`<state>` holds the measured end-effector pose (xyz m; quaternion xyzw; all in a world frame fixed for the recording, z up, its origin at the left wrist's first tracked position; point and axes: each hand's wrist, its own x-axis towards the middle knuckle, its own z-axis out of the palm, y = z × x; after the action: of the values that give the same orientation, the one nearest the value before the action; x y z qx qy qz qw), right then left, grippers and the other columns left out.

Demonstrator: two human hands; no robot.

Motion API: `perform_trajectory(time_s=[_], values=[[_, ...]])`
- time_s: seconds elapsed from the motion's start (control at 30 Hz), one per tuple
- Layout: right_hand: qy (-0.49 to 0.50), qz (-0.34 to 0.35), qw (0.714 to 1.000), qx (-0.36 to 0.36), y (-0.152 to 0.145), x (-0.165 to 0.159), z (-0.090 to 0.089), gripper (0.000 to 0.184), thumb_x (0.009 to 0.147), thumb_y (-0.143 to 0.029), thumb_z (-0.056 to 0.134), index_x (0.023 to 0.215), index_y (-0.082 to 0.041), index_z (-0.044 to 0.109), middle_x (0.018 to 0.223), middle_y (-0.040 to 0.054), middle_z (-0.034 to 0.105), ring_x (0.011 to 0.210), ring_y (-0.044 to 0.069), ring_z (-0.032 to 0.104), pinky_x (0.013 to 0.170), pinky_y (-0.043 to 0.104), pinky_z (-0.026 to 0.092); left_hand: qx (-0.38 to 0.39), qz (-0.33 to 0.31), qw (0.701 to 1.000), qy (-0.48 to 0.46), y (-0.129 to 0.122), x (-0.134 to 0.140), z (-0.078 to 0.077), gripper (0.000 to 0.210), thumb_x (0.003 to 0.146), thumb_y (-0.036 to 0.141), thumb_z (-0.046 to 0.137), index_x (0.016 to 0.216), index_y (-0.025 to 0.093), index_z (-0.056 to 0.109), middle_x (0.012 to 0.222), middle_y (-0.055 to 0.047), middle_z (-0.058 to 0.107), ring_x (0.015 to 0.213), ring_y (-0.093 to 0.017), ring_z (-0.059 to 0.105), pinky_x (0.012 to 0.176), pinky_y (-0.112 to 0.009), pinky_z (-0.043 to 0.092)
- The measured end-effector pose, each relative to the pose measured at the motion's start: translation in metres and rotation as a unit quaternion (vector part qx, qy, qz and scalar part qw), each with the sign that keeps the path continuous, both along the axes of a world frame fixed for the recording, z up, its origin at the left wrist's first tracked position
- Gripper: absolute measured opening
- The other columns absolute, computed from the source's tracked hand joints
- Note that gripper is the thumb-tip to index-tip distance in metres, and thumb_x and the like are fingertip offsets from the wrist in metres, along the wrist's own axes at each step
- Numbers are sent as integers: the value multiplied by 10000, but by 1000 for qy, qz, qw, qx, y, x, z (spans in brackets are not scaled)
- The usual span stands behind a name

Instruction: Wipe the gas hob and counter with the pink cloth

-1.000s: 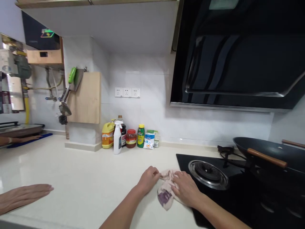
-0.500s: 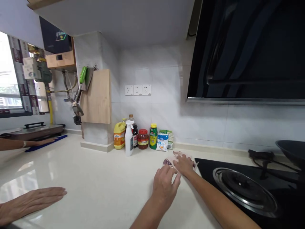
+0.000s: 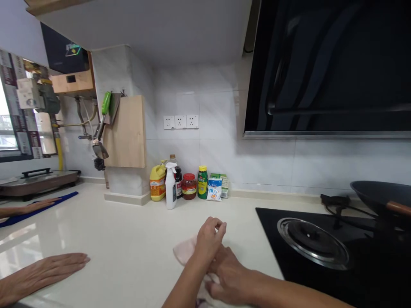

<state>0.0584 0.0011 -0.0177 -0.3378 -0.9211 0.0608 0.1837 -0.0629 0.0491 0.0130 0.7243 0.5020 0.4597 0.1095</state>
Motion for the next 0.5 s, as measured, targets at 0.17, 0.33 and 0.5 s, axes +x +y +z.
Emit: perform_trajectory(time_s=[0.17, 0.33, 0.5], values=[[-18, -44, 999, 15, -43, 89, -4, 238, 836, -356, 587, 1045, -286, 677, 1277, 56, 579, 1129, 268, 503, 1001, 438, 401, -19, -36, 997, 61, 1, 11, -9, 214, 892, 302, 493, 745, 218, 624, 833, -30, 647, 781, -170, 599, 727, -281, 413], [-27, -180, 981, 68, -69, 168, -2, 275, 896, -411, 519, 1086, -331, 700, 1307, 66, 598, 1173, 286, 541, 1016, 476, 429, -69, -67, 989, 108, -11, 18, -12, 193, 872, 258, 485, 755, 212, 631, 862, -40, 647, 800, -180, 598, 706, -285, 408], [-30, -322, 943, 74, -86, 218, -30, 353, 877, -599, 511, 1138, -451, 698, 1371, 22, 594, 1253, 340, 545, 975, 543, 488, -90, -106, 982, 125, -14, 25, -22, 187, 862, 259, 485, 757, 212, 633, 873, -42, 651, 797, -185, 595, 704, -293, 421]])
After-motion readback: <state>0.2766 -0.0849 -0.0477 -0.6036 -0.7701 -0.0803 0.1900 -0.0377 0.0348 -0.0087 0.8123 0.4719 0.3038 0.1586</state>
